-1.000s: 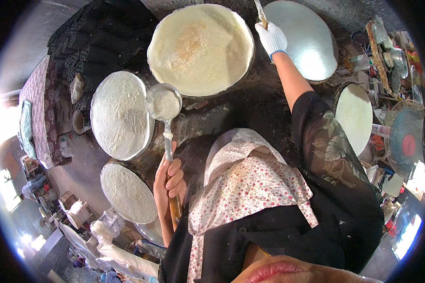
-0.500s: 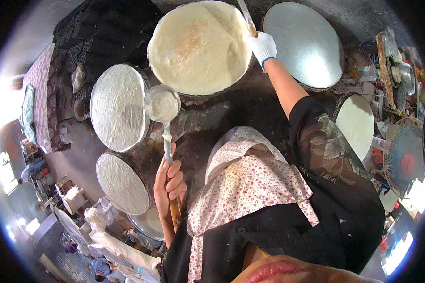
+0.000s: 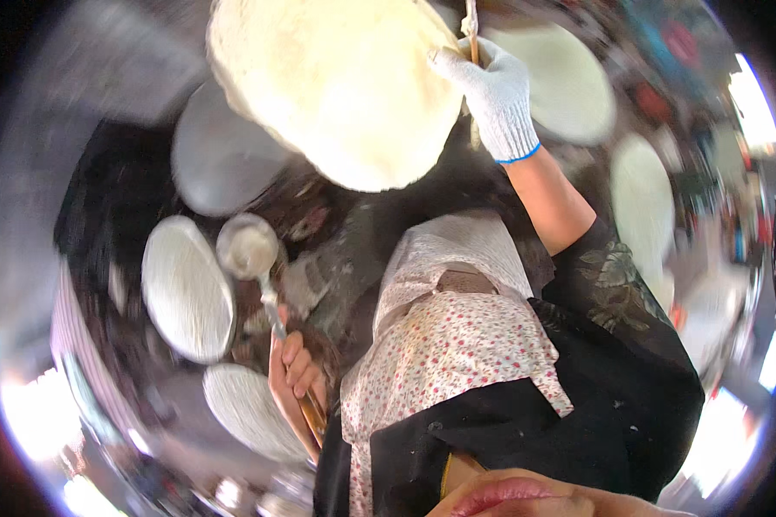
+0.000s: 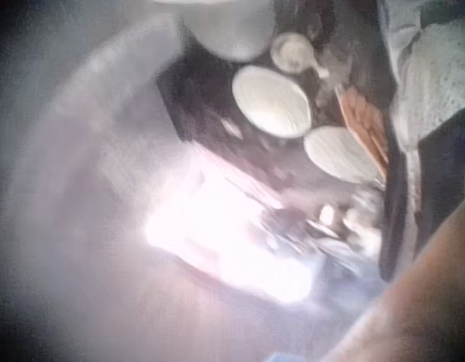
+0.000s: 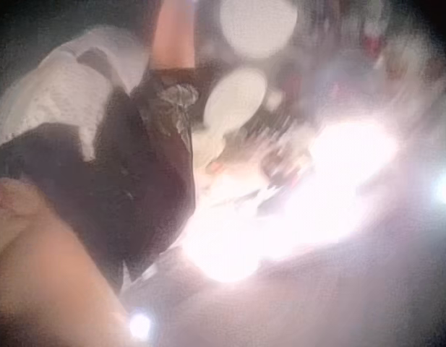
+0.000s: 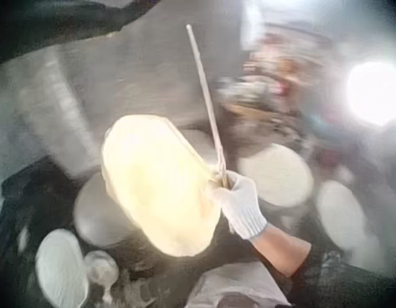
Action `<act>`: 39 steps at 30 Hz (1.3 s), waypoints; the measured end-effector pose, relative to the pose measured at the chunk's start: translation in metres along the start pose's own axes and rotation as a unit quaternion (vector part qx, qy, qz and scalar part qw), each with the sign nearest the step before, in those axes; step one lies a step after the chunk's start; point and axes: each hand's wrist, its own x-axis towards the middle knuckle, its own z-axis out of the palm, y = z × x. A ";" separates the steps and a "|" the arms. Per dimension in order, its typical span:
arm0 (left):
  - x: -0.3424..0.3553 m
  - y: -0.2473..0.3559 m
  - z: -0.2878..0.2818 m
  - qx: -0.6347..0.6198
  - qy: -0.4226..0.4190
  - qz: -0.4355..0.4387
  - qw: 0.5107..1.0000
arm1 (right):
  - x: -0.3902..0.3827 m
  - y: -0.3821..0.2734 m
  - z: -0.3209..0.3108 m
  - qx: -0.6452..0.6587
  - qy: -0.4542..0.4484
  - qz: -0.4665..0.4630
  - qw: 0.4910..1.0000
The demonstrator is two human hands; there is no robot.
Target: The person ladles batter onto hot round pans and spreads it into thin crepes using a wooden spreader. They flip and remove finished crepes, then repeat the process on multiple pans.
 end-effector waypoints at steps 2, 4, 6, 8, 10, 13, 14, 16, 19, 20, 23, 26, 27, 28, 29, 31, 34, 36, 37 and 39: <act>0.007 -0.008 -0.004 0.025 0.001 -0.057 0.998 | -0.042 0.001 -0.103 -0.077 0.095 0.021 0.992; 0.010 -0.020 -0.007 0.030 0.004 -0.099 0.995 | -0.081 -0.011 -0.208 -0.152 0.150 0.033 0.976; 0.010 -0.053 -0.017 0.075 0.014 -0.139 0.987 | -0.114 -0.050 -0.320 -0.334 0.167 -0.057 0.926; 0.010 -0.076 -0.007 0.102 0.019 -0.200 0.974 | -0.151 -0.104 -0.419 -0.297 0.148 0.019 0.943; 0.008 -0.104 0.002 0.151 0.020 -0.241 0.958 | -0.198 -0.150 -0.495 -0.289 0.223 0.129 0.922; -0.001 -0.146 0.012 0.220 -0.008 -0.242 0.945 | -0.267 -0.203 -0.573 -0.639 0.299 0.137 0.695; -0.005 -0.156 0.014 0.229 -0.023 -0.248 0.941 | -0.280 -0.204 -0.590 -0.666 0.297 0.108 0.676; -0.021 -0.172 0.012 0.209 -0.026 -0.265 0.941 | -0.292 -0.191 -0.612 -0.719 0.268 0.041 0.640; -0.038 -0.182 0.010 0.175 -0.020 -0.278 0.944 | -0.303 -0.123 -0.613 -0.781 0.221 0.018 0.584; -0.040 -0.183 0.012 0.174 -0.012 -0.282 0.944 | -0.312 -0.091 -0.604 -0.788 0.217 -0.025 0.576; -0.037 -0.188 0.023 0.178 -0.025 -0.292 0.939 | -0.338 0.018 -0.562 -0.781 0.200 0.016 0.592; -0.040 -0.195 0.035 0.183 -0.045 -0.302 0.935 | -0.370 0.105 -0.522 -0.742 0.212 0.084 0.630; -0.042 -0.198 0.036 0.183 -0.046 -0.306 0.933 | -0.379 0.124 -0.515 -0.734 0.222 0.133 0.628; -0.045 -0.200 0.038 0.191 -0.037 -0.303 0.933 | -0.385 0.140 -0.508 -0.725 0.245 0.107 0.635; -0.048 -0.201 0.038 0.179 -0.041 -0.302 0.935 | -0.388 0.154 -0.501 -0.709 0.255 0.125 0.646; -0.051 -0.202 0.036 0.175 -0.029 -0.295 0.939 | -0.386 0.172 -0.494 -0.694 0.248 0.140 0.661; -0.050 -0.201 0.032 0.164 -0.021 -0.295 0.941 | -0.373 0.189 -0.487 -0.679 0.240 0.129 0.682; -0.049 -0.202 0.031 0.154 -0.020 -0.296 0.942 | -0.362 0.198 -0.486 -0.661 0.216 0.151 0.703; -0.051 -0.204 0.032 0.161 -0.013 -0.293 0.942 | -0.358 0.200 -0.488 -0.651 0.226 0.138 0.712; -0.057 -0.207 0.031 0.161 -0.009 -0.281 0.946 | -0.358 0.201 -0.492 -0.619 0.221 0.152 0.738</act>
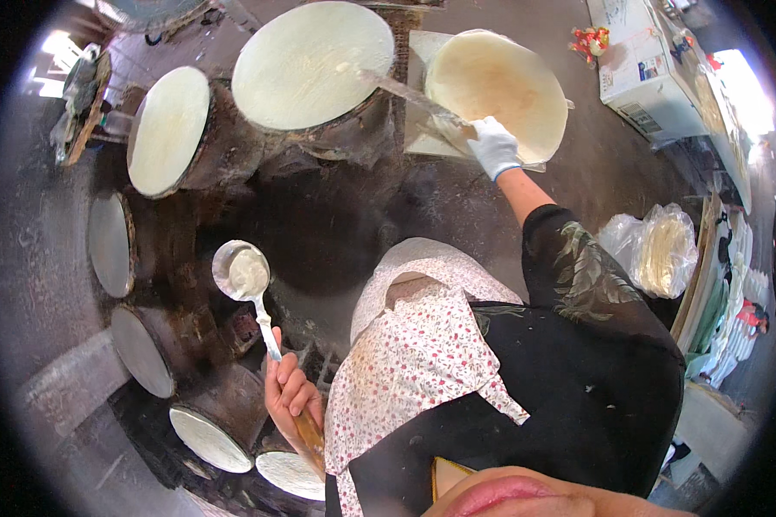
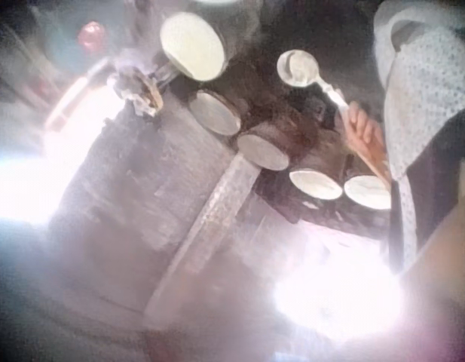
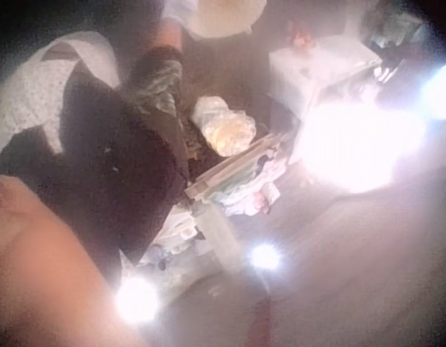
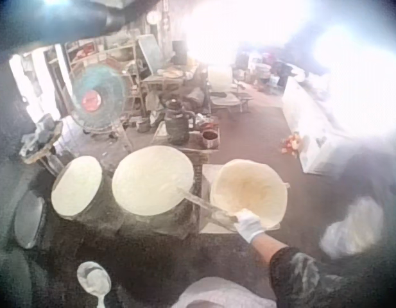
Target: The person ladles batter onto hot round pans and spreads it into thin crepes using a wooden spreader. They flip and remove finished crepes, then repeat the process on multiple pans.
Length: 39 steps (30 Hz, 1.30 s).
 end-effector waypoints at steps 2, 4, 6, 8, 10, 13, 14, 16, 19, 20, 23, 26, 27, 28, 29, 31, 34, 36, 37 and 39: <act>-0.007 -0.008 0.001 -0.002 0.033 0.024 0.999 | -0.003 0.005 -0.007 0.046 0.006 -0.032 0.998; -0.012 -0.016 -0.007 -0.024 0.075 0.062 0.995 | -0.011 0.002 -0.018 0.104 0.030 -0.074 0.991; -0.012 -0.023 -0.027 -0.046 0.072 0.056 0.995 | -0.022 -0.018 -0.027 0.099 -0.008 -0.055 0.993; -0.002 -0.017 -0.063 -0.113 0.025 0.039 0.993 | -0.039 -0.063 -0.031 0.129 -0.071 -0.103 0.984; -0.012 -0.036 -0.106 -0.098 -0.015 0.111 0.989 | -0.060 -0.126 -0.031 0.170 -0.184 -0.199 0.948; -0.056 -0.080 -0.170 -0.090 0.096 0.258 0.957 | -0.099 -0.238 -0.035 0.173 -0.341 -0.435 0.815; -0.075 -0.097 -0.190 -0.122 0.122 0.297 0.939 | -0.116 -0.272 -0.041 0.232 -0.386 -0.504 0.736; -0.118 -0.128 -0.230 -0.074 0.238 0.401 0.882 | -0.155 -0.329 -0.060 0.290 -0.481 -0.606 0.564; -0.177 -0.159 -0.316 -0.040 0.487 0.477 0.731 | -0.237 -0.389 -0.084 0.245 -0.697 -0.534 0.411; -0.193 -0.165 -0.354 -0.035 0.571 0.454 0.683 | -0.273 -0.399 -0.087 0.276 -0.688 -0.560 0.369; -0.226 -0.173 -0.479 0.011 0.693 0.482 0.536 | -0.372 -0.420 -0.084 0.154 -0.749 -0.546 0.344; -0.201 -0.192 -0.564 0.281 0.854 0.198 0.391 | -0.436 -0.435 -0.071 0.041 -0.787 -0.504 0.353; -0.190 -0.216 -0.568 0.218 0.823 0.257 0.457 | -0.450 -0.439 -0.067 0.005 -0.776 -0.515 0.365; -0.181 -0.237 -0.565 0.123 0.782 0.285 0.540 | -0.464 -0.444 -0.064 -0.031 -0.774 -0.512 0.371; -0.177 -0.252 -0.557 0.025 0.701 0.311 0.641 | -0.476 -0.446 -0.062 -0.038 -0.761 -0.537 0.362; -0.179 -0.265 -0.543 0.055 0.735 0.370 0.565 | -0.504 -0.449 -0.051 -0.071 -0.737 -0.581 0.338; -0.174 -0.242 -0.531 -0.191 0.640 0.458 0.587 | -0.537 -0.439 -0.025 0.050 -0.730 -0.630 0.260; -0.160 -0.212 -0.534 -0.417 0.440 0.531 0.593 | -0.541 -0.426 -0.009 0.028 -0.692 -0.672 0.262; -0.156 -0.204 -0.537 -0.503 0.300 0.564 0.581 | -0.538 -0.421 -0.002 0.003 -0.692 -0.665 0.282; -0.148 -0.195 -0.533 -0.640 -0.022 0.563 0.523 | -0.522 -0.410 0.000 -0.066 -0.688 -0.633 0.349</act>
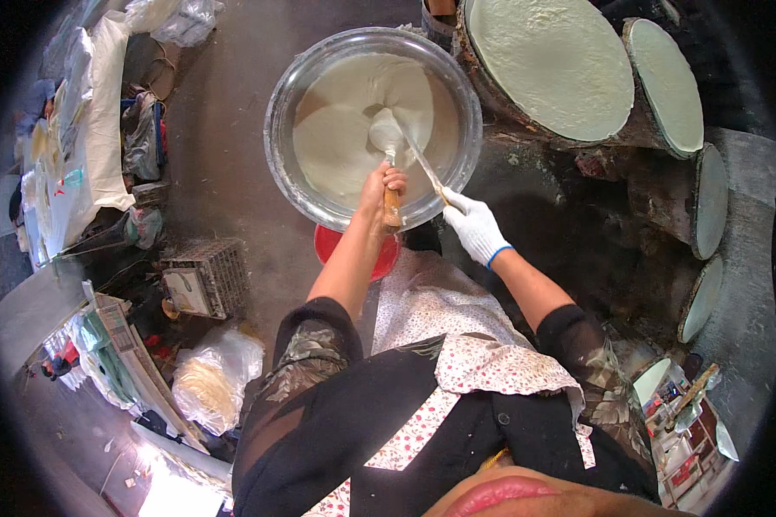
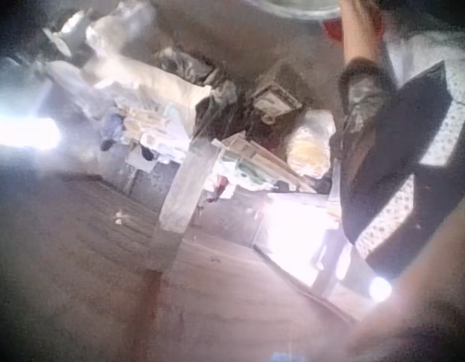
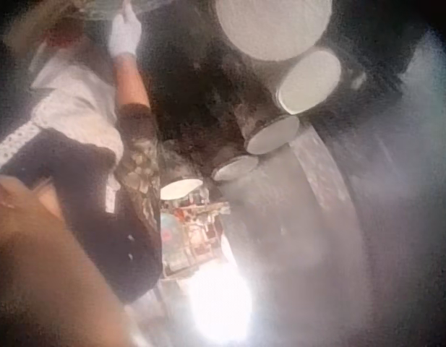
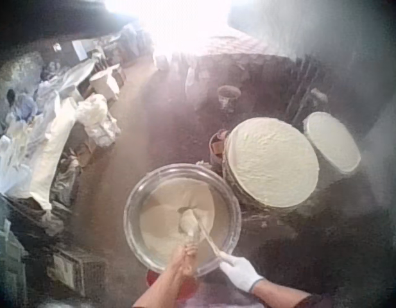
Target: The person ladles batter onto hot round pans and spreads it into thin crepes using a wooden spreader. They flip and remove finished crepes, then repeat the process on multiple pans.
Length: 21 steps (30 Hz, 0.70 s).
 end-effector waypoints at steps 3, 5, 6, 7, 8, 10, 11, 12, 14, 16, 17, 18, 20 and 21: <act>-0.026 -0.024 0.020 -0.137 -0.145 -0.120 0.972 | -0.041 -0.005 -0.009 0.015 0.010 -0.077 0.997; -0.059 -0.047 0.057 -0.100 -0.203 -0.091 0.970 | -0.065 -0.030 -0.017 0.058 0.015 -0.121 0.991; -0.080 -0.058 0.079 -0.075 -0.227 -0.083 0.968 | -0.079 -0.046 -0.023 0.059 0.012 -0.127 0.990; -0.103 -0.070 0.101 -0.052 -0.251 -0.075 0.964 | -0.093 -0.063 -0.028 0.074 0.013 -0.178 0.981; -0.128 -0.085 0.122 -0.030 -0.289 -0.044 0.956 | -0.106 -0.081 -0.033 0.090 0.012 -0.174 0.981; -0.175 -0.115 0.162 0.002 -0.338 0.008 0.941 | -0.135 -0.115 -0.044 0.145 0.014 -0.261 0.954; -0.198 -0.129 0.179 0.015 -0.344 0.034 0.938 | -0.150 -0.130 -0.050 0.144 0.029 -0.276 0.950; -0.221 -0.143 0.195 0.007 -0.374 -0.009 0.927 | -0.163 -0.145 -0.058 0.141 0.040 -0.311 0.939; -0.261 -0.168 0.223 0.020 -0.431 -0.039 0.902 | -0.188 -0.170 -0.072 0.119 0.054 -0.357 0.925; -0.292 -0.183 0.239 0.046 -0.475 -0.019 0.878 | -0.210 -0.186 -0.084 0.068 0.082 -0.372 0.922; -0.304 -0.186 0.242 0.055 -0.496 0.006 0.867 | -0.217 -0.190 -0.087 0.043 0.095 -0.376 0.921; -0.311 -0.187 0.242 0.054 -0.494 0.009 0.868 | -0.224 -0.192 -0.091 0.040 0.112 -0.395 0.911; -0.315 -0.182 0.230 0.111 -0.461 0.010 0.880 | -0.231 -0.188 -0.094 0.000 0.130 -0.412 0.902; -0.310 -0.177 0.219 0.133 -0.442 0.017 0.887 | -0.231 -0.184 -0.094 -0.021 0.120 -0.403 0.907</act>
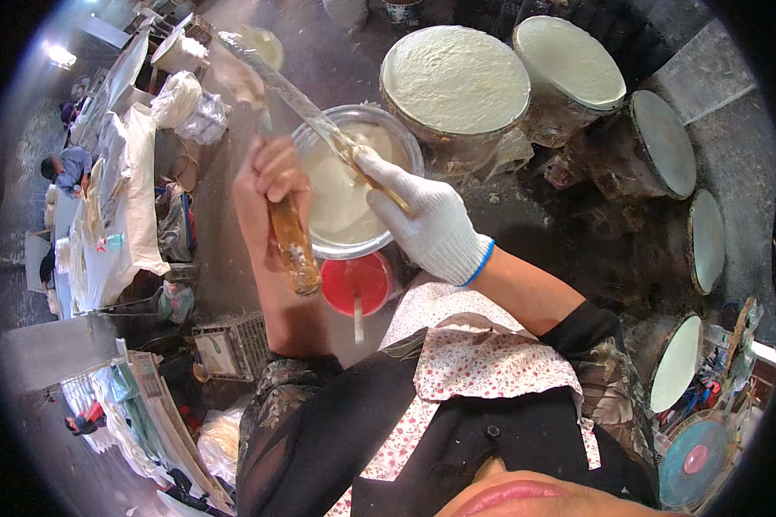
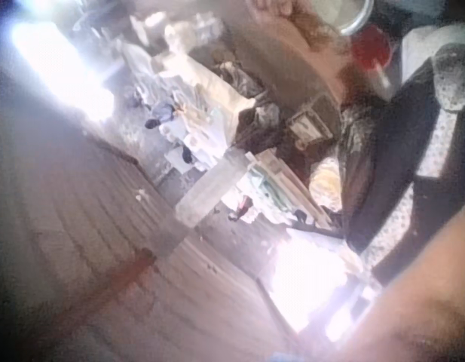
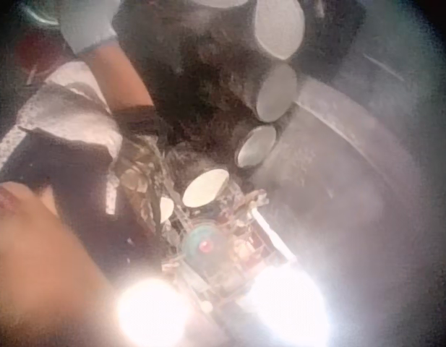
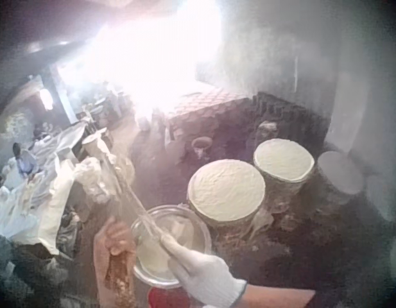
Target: The person ladles batter onto hot round pans and spreads it into thin crepes using a wooden spreader. They flip and remove finished crepes, then repeat the process on multiple pans.
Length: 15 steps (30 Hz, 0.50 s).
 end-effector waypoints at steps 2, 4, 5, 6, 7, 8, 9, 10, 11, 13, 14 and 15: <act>-0.017 0.003 -0.030 -0.004 0.111 0.053 0.992 | -0.006 0.010 0.001 0.015 0.026 -0.060 0.998; -0.022 0.013 -0.057 -0.127 0.157 0.034 0.979 | -0.011 0.023 0.003 0.056 0.037 -0.096 0.993; -0.026 0.017 -0.067 -0.163 0.196 0.039 0.966 | -0.012 0.029 0.004 0.072 0.022 -0.072 0.995; -0.031 0.020 -0.074 -0.189 0.198 0.021 0.961 | -0.012 0.036 0.004 0.098 0.018 -0.069 0.993; -0.037 0.025 -0.077 -0.209 0.192 0.018 0.959 | -0.012 0.041 0.002 0.115 0.005 -0.057 0.992; -0.044 0.029 -0.078 -0.224 0.189 0.010 0.956 | -0.011 0.047 0.000 0.124 0.005 -0.036 0.992; -0.050 0.032 -0.078 -0.212 0.162 0.010 0.964 | -0.009 0.051 -0.003 0.132 0.008 -0.004 0.991; -0.056 0.035 -0.077 -0.197 0.127 -0.002 0.972 | -0.008 0.056 -0.007 0.135 0.006 0.020 0.991; -0.059 0.038 -0.076 -0.185 0.079 0.001 0.980 | -0.007 0.061 -0.012 0.138 0.015 0.023 0.990; -0.051 0.043 -0.075 -0.086 0.097 -0.009 0.992 | -0.007 0.071 -0.025 0.185 0.037 0.024 0.982; -0.043 0.042 -0.076 -0.058 0.081 -0.058 0.993 | -0.009 0.078 -0.031 0.208 0.056 0.051 0.975; -0.032 0.041 -0.077 -0.087 0.139 0.017 0.986 | -0.012 0.084 -0.039 0.243 0.061 0.057 0.966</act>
